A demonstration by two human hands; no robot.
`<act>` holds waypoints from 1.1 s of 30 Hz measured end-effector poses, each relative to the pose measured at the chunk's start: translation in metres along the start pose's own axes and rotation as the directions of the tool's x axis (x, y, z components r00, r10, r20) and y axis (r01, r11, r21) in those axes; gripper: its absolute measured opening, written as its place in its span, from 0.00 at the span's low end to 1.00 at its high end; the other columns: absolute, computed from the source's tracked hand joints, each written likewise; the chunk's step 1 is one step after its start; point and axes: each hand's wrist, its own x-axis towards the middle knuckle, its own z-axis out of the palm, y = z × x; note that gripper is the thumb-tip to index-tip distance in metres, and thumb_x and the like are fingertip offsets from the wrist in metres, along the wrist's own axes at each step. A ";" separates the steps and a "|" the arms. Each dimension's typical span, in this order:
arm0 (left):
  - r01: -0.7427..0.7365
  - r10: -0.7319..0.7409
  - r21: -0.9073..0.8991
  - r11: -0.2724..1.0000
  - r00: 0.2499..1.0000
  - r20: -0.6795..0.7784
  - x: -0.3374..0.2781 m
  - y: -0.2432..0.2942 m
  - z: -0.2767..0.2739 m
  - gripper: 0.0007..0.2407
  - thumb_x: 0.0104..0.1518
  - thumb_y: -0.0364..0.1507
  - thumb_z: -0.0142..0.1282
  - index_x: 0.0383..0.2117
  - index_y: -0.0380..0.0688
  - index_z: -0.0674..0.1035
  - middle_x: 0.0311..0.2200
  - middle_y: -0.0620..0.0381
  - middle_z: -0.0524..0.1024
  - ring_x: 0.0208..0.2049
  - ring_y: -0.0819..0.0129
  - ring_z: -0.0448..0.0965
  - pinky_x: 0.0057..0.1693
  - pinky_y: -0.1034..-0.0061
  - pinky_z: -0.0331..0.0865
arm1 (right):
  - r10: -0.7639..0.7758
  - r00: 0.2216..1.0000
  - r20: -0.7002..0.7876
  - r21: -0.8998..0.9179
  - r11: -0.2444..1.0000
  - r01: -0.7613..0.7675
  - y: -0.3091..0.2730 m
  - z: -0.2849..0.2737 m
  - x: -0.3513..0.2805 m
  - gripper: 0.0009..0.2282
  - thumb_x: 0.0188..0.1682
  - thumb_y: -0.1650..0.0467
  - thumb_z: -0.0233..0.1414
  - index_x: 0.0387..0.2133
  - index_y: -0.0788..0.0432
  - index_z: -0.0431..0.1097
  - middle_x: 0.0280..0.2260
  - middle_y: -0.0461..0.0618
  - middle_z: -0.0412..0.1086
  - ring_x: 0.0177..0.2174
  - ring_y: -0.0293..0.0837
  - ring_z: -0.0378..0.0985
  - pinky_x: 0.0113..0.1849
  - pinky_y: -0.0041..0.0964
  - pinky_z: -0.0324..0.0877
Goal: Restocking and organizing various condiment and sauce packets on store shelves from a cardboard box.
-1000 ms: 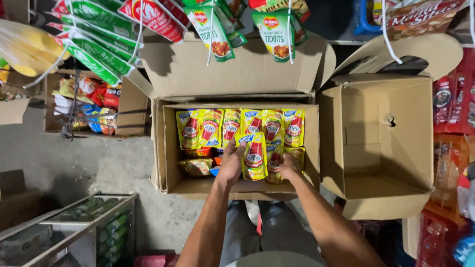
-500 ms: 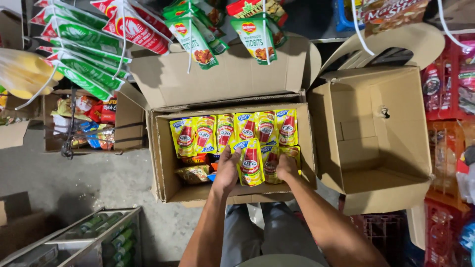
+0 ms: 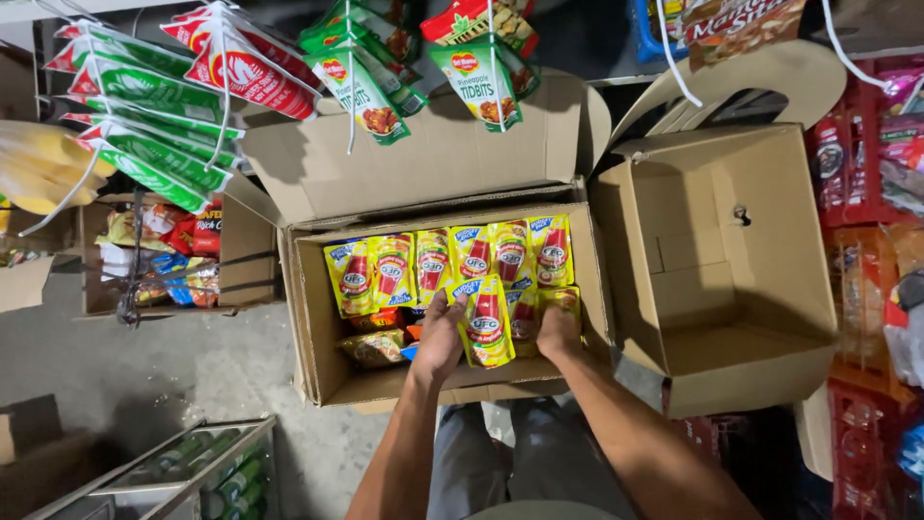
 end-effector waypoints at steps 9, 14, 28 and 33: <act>-0.033 0.036 -0.046 0.998 0.997 0.068 -0.010 0.010 0.024 0.17 0.66 0.25 0.48 0.60 0.35 0.66 0.52 0.49 0.74 0.52 0.64 0.75 0.58 0.67 0.69 | -0.232 0.898 0.374 0.872 0.418 -0.255 -0.077 -0.141 -0.096 0.26 0.51 0.52 0.48 0.60 0.48 0.60 0.48 0.35 0.68 0.48 0.39 0.75 0.40 0.44 0.78; -0.070 0.074 -0.035 0.997 0.992 0.103 -0.017 0.021 0.029 0.17 0.64 0.24 0.47 0.60 0.43 0.68 0.50 0.49 0.76 0.50 0.63 0.77 0.56 0.67 0.72 | -0.480 0.786 0.390 0.856 0.503 -0.118 -0.070 -0.136 -0.100 0.28 0.40 0.66 0.64 0.56 0.55 0.63 0.44 0.50 0.74 0.43 0.44 0.79 0.39 0.41 0.80; 0.024 -0.030 0.127 0.992 0.999 0.043 -0.026 0.018 0.001 0.11 0.62 0.27 0.56 0.49 0.40 0.75 0.42 0.57 0.78 0.41 0.66 0.80 0.42 0.63 0.79 | -0.200 0.942 0.268 0.954 0.187 -0.232 -0.074 -0.155 -0.096 0.27 0.37 0.80 0.61 0.52 0.50 0.65 0.50 0.53 0.68 0.45 0.48 0.77 0.40 0.50 0.81; -0.008 -0.033 0.543 0.840 0.997 0.066 -0.027 0.014 -0.006 0.15 0.54 0.22 0.59 0.48 0.45 0.77 0.34 0.58 0.81 0.33 0.74 0.80 0.37 0.79 0.75 | -0.321 0.947 -0.021 0.976 0.200 0.089 -0.069 -0.137 -0.054 0.27 0.37 0.83 0.62 0.53 0.57 0.68 0.47 0.54 0.70 0.44 0.49 0.75 0.42 0.43 0.76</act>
